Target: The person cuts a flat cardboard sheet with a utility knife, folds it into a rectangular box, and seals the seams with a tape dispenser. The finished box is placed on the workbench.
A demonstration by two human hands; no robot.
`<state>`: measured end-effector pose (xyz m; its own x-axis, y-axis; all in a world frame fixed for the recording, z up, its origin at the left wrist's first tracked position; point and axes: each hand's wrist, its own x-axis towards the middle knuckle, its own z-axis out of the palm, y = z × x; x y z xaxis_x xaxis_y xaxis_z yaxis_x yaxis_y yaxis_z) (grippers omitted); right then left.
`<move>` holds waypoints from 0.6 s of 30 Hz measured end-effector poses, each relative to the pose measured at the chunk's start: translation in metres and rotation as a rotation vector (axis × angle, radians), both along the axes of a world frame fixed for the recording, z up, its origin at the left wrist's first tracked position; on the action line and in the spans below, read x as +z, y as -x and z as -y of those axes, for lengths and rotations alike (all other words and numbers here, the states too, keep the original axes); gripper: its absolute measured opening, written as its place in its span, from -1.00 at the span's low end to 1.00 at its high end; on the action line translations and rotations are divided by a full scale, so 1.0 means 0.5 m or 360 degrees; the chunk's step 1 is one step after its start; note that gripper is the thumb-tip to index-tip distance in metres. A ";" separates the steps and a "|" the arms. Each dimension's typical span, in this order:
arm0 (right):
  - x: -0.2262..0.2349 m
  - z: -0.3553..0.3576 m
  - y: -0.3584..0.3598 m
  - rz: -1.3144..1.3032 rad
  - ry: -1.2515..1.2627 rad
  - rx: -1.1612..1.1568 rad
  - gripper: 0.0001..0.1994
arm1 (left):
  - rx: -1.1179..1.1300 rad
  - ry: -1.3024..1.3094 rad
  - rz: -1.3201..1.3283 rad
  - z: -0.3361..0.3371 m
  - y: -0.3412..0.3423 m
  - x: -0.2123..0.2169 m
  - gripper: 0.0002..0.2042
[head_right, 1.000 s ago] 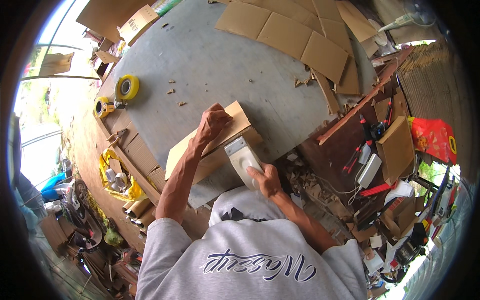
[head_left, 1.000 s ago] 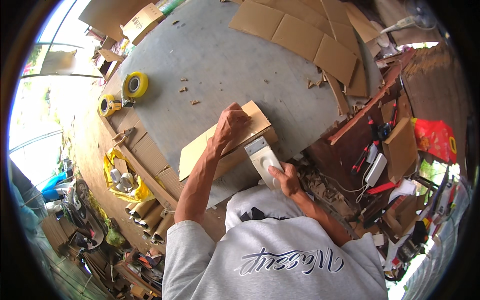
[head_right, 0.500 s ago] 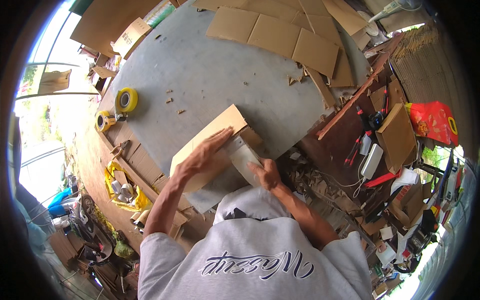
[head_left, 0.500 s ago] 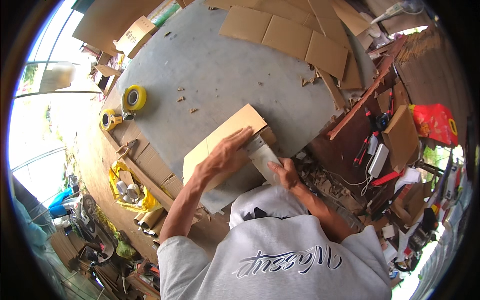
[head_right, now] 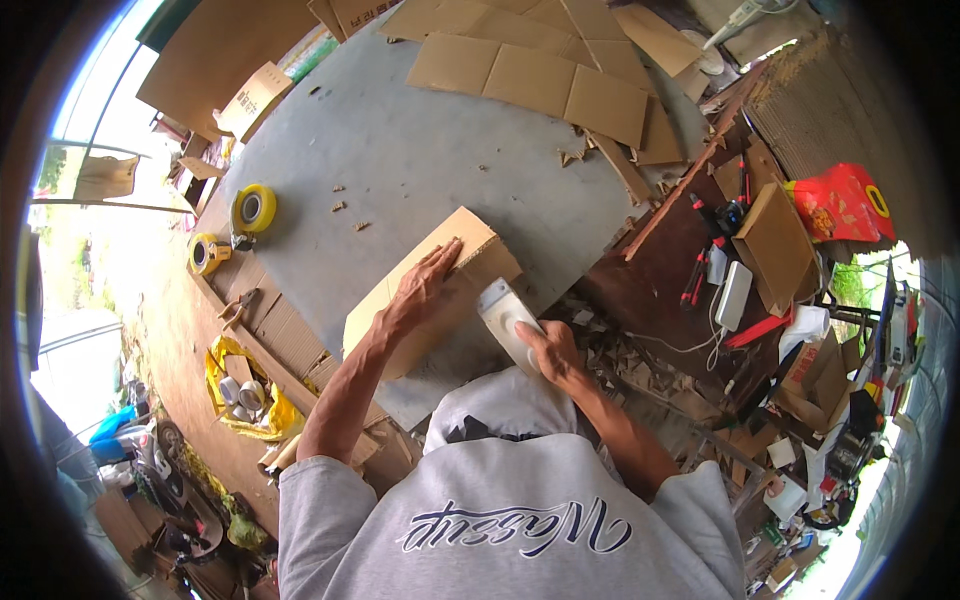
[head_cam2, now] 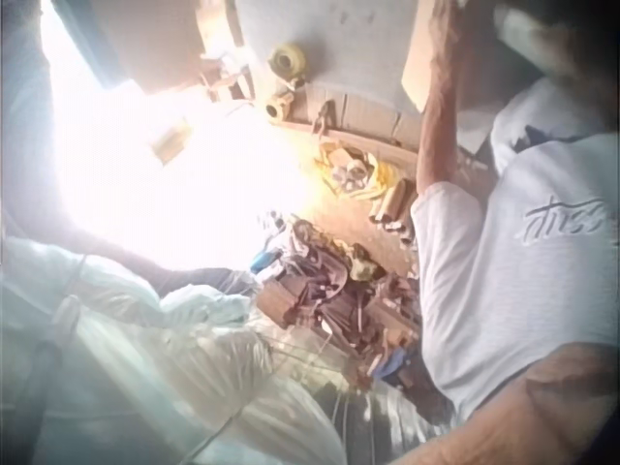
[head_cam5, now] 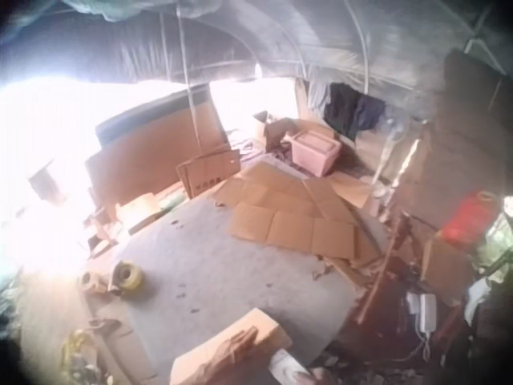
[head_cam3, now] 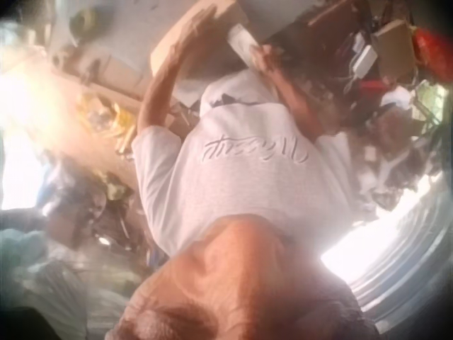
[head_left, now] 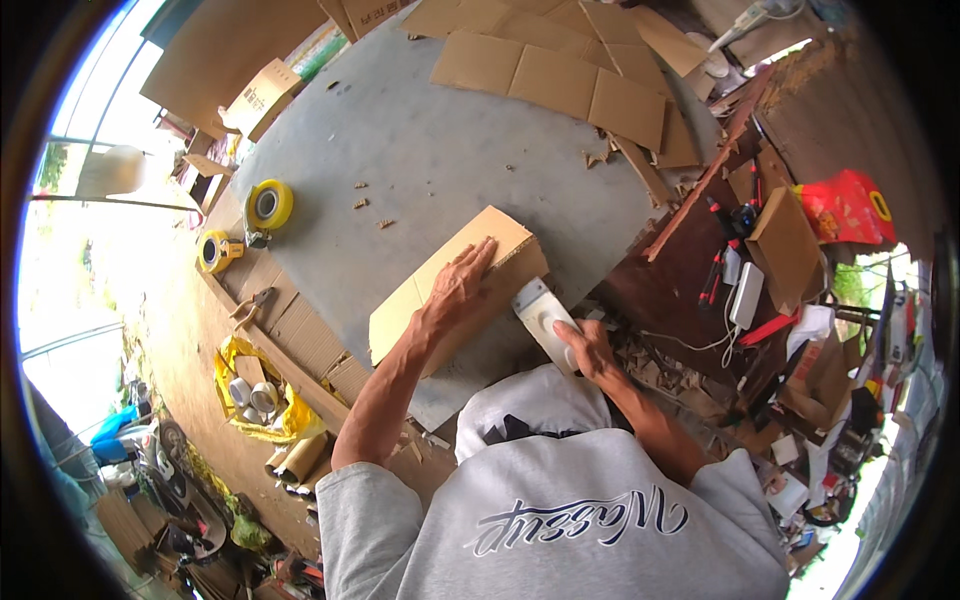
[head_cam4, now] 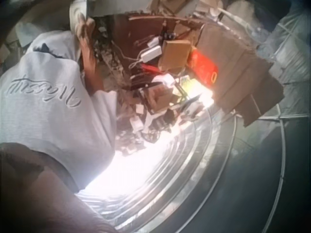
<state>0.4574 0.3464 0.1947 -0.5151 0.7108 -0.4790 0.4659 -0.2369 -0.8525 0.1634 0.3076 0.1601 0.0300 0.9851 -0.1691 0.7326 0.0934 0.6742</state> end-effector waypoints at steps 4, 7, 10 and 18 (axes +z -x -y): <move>-0.084 -0.018 0.038 -0.0009 -0.0109 -0.0046 -0.32 | -0.0045 -0.0015 0.0009 -0.006 0.002 0.007 -0.23; -0.102 -0.033 0.055 0.0124 0.0004 -0.0093 -0.30 | -0.0040 -0.0088 -0.0027 -0.008 0.003 0.012 -0.32; -0.112 -0.055 0.052 0.0135 0.0168 -0.0052 -0.32 | 0.0019 0.0421 -0.0158 -0.067 -0.033 0.066 -0.48; -0.038 -0.061 0.085 0.0544 -0.0036 0.0113 -0.27 | 0.0507 0.0183 -0.0423 -0.072 -0.115 0.016 -0.46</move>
